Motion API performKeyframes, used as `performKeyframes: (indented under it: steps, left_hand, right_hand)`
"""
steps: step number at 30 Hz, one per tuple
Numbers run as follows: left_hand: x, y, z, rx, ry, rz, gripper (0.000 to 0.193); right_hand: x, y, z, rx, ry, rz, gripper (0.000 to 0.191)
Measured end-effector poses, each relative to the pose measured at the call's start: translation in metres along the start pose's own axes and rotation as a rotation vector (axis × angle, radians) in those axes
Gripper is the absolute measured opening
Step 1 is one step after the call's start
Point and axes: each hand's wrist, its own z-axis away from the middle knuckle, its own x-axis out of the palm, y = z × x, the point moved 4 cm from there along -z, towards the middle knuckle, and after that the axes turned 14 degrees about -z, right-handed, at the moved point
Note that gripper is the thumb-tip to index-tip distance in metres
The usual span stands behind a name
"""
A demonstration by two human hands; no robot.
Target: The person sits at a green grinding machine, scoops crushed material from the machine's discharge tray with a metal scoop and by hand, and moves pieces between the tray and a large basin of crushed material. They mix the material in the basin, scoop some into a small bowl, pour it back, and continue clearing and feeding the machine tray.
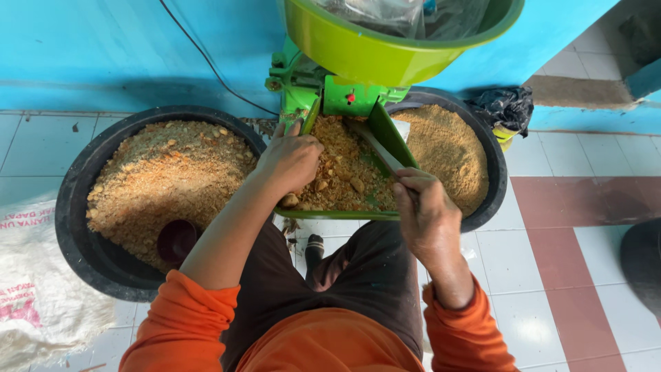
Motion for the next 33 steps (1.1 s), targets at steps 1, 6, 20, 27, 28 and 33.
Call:
performKeyframes:
  steps: [1, 6, 20, 27, 28, 33]
  left_hand:
    - [0.0, 0.0, 0.0, -0.002, 0.004, 0.013, 0.037]
    - [-0.005, 0.001, -0.001, 0.015, 0.096, 0.057, 0.04]
    - [0.003, 0.002, -0.002, 0.02, 0.073, -0.025, 0.029]
    - [-0.004, 0.001, 0.0, 0.047, 0.13, -0.006, 0.031]
    - [-0.012, 0.003, 0.0, 0.068, 0.203, -0.02, 0.03]
    - [-0.032, 0.024, 0.01, 0.279, 0.169, -0.13, 0.021]
  right_hand:
    - [0.001, -0.003, 0.003, -0.007, -0.019, 0.027, 0.018]
    - [-0.008, -0.031, 0.013, -0.133, 0.056, 0.096, 0.017]
    - [-0.005, -0.009, -0.002, -0.065, -0.079, -0.052, 0.019]
    - [-0.093, -0.032, -0.022, 0.082, -0.126, 0.104, 0.015]
    - [-0.113, -0.031, -0.02, 0.14, -0.104, 0.011, 0.013]
    - [-0.167, -0.027, -0.037, 0.242, -0.154, -0.269, 0.015]
